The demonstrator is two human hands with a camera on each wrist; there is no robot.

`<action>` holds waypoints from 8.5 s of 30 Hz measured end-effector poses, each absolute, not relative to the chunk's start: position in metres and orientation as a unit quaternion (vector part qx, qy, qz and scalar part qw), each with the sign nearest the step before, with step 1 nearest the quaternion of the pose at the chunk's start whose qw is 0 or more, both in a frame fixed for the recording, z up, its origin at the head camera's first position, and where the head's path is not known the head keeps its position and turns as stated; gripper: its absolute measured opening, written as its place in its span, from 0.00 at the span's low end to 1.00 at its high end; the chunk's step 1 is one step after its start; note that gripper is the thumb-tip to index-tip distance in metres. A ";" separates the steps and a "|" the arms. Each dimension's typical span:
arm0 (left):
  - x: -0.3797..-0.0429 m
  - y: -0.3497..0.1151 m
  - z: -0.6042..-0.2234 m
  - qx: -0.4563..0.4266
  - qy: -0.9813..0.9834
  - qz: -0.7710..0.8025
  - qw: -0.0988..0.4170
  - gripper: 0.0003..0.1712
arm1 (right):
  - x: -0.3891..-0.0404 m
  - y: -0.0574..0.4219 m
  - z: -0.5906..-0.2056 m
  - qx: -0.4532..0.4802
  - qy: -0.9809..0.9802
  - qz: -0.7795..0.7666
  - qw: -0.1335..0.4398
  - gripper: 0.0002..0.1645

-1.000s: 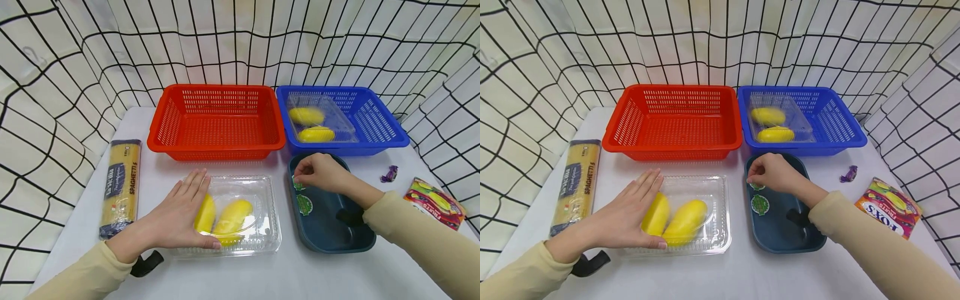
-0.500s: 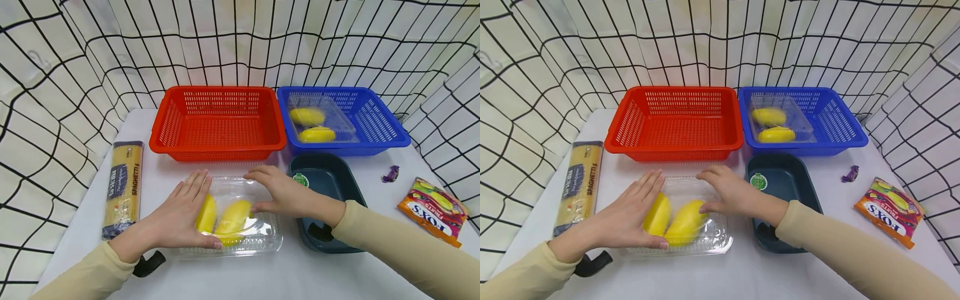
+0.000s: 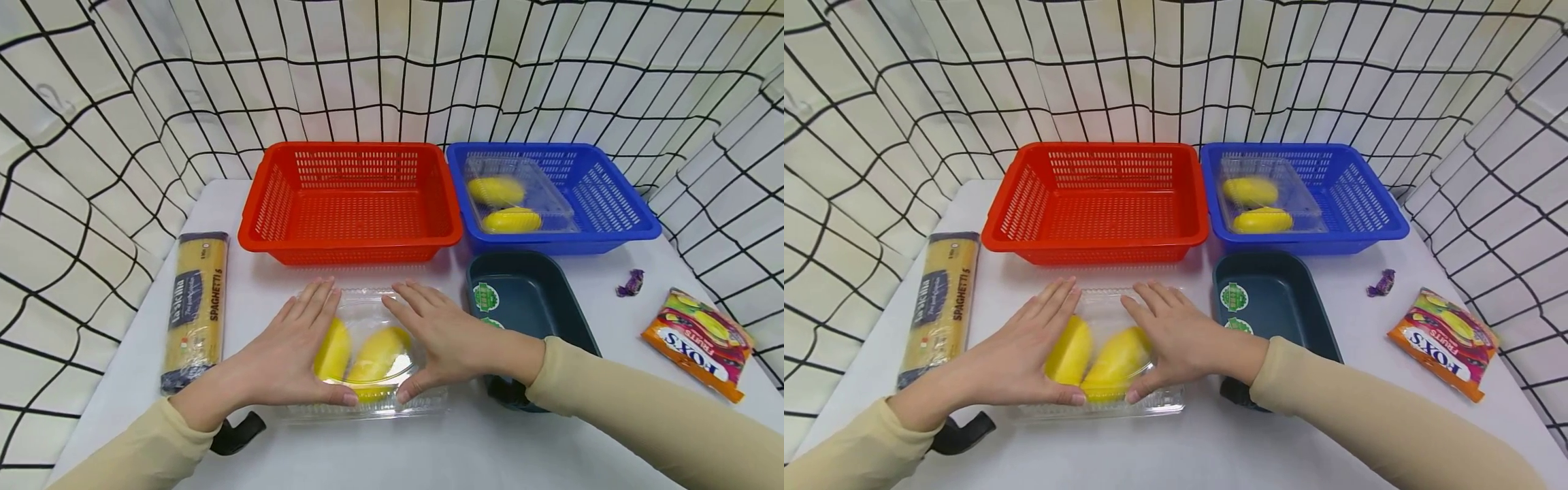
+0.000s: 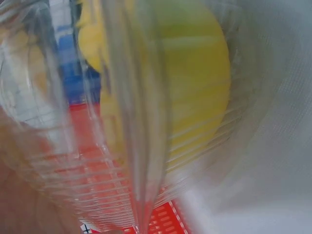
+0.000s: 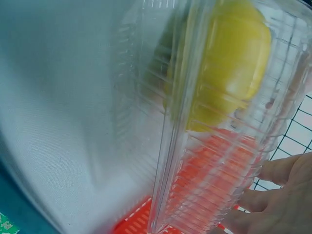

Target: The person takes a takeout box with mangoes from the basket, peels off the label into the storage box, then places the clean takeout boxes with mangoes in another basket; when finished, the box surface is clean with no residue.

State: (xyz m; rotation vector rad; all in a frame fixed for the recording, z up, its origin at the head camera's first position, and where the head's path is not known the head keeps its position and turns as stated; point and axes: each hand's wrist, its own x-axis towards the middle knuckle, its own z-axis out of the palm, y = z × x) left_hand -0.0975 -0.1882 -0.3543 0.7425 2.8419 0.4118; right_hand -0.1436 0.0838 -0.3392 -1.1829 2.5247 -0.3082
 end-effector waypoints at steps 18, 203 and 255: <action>-0.095 -0.194 -0.360 0.234 0.957 0.145 0.086 0.79 | -0.141 0.085 -0.338 -0.399 0.890 -0.118 0.187 0.78; -0.096 -0.205 -0.375 0.164 0.939 0.297 0.055 0.63 | -0.118 0.109 -0.332 0.040 0.701 -0.638 0.315 0.56; -0.250 -0.019 -0.360 0.322 0.945 -0.050 0.022 0.68 | -0.125 0.337 -0.306 0.153 0.557 -0.807 0.123 0.44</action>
